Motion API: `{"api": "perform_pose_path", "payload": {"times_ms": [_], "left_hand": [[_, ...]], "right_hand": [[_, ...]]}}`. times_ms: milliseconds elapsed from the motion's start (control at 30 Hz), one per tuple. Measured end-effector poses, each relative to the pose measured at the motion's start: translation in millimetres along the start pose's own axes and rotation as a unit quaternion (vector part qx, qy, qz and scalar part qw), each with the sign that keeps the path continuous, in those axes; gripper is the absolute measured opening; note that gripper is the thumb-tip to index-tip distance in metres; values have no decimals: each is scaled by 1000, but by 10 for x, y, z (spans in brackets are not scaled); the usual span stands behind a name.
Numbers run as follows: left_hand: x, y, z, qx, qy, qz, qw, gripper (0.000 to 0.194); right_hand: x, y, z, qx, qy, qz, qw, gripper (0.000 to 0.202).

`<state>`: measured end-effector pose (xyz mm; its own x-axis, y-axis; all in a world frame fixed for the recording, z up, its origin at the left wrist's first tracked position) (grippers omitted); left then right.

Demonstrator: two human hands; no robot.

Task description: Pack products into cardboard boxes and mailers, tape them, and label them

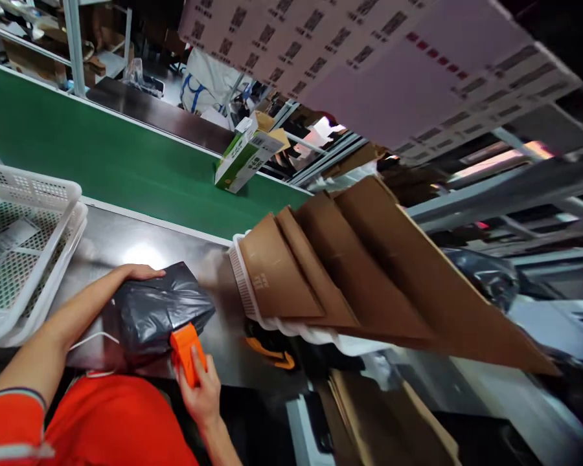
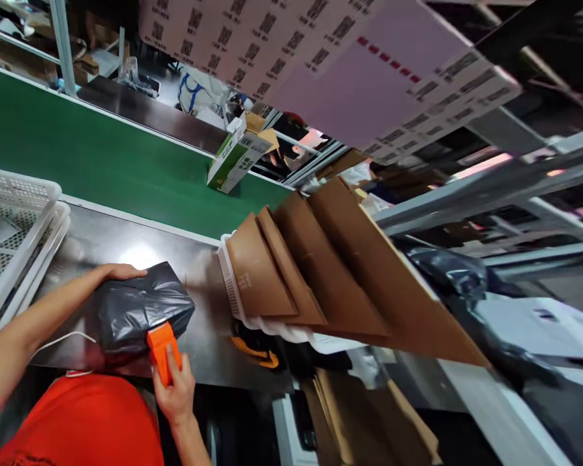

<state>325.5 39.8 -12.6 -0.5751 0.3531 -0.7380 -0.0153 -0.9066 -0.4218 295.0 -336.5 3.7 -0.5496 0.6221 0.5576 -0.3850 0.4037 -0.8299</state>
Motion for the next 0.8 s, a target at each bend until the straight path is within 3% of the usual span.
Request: {"api": "perform_pose_path", "payload": {"times_ms": [133, 200, 300, 400, 500, 567, 667, 733, 800], "left_hand": [[-183, -524, 157, -109, 6, -91, 990, 47], [-271, -592, 385, -123, 35, -116, 985, 46], [-256, -359, 763, -137, 70, -188, 970, 77], [-138, 59, 984, -194, 36, -310, 930, 121], [-87, 279, 1006, -234, 6, -378, 896, 122], [-96, 206, 953, -238, 5, -386, 891, 119], [-140, -184, 822, -212, -8, -361, 908, 126], [-170, -546, 708, -179, -23, -324, 929, 131], [-177, -910, 582, -128, -32, -262, 956, 122]], "right_hand": [[906, -234, -1156, 66, 11, 128, 989, 63], [1380, -368, -1671, 102, 4, 169, 980, 64], [1866, -490, -2200, 160, -25, 193, 968, 49], [2053, -495, -2473, 190, -50, 201, 960, 42], [2035, -501, -2514, 207, -59, 210, 954, 44], [1912, -556, -2375, 210, -57, 201, 955, 42], [1514, -654, -1895, 190, -42, 157, 968, 46], [1141, -657, -1468, 150, -34, 142, 978, 57], [758, -577, -1064, 112, -46, 138, 983, 60]]}}
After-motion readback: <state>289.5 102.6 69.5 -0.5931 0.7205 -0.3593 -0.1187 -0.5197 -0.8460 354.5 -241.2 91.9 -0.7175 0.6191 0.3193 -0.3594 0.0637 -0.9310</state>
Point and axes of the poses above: each hand's wrist, its own z-axis away from the middle knuckle, its own y-axis out of the palm, x = y × z, the point moved 1 cm from there along -z, towards the middle knuckle, and after that the axes turned 2 degrees about y, right-handed, at the moved point
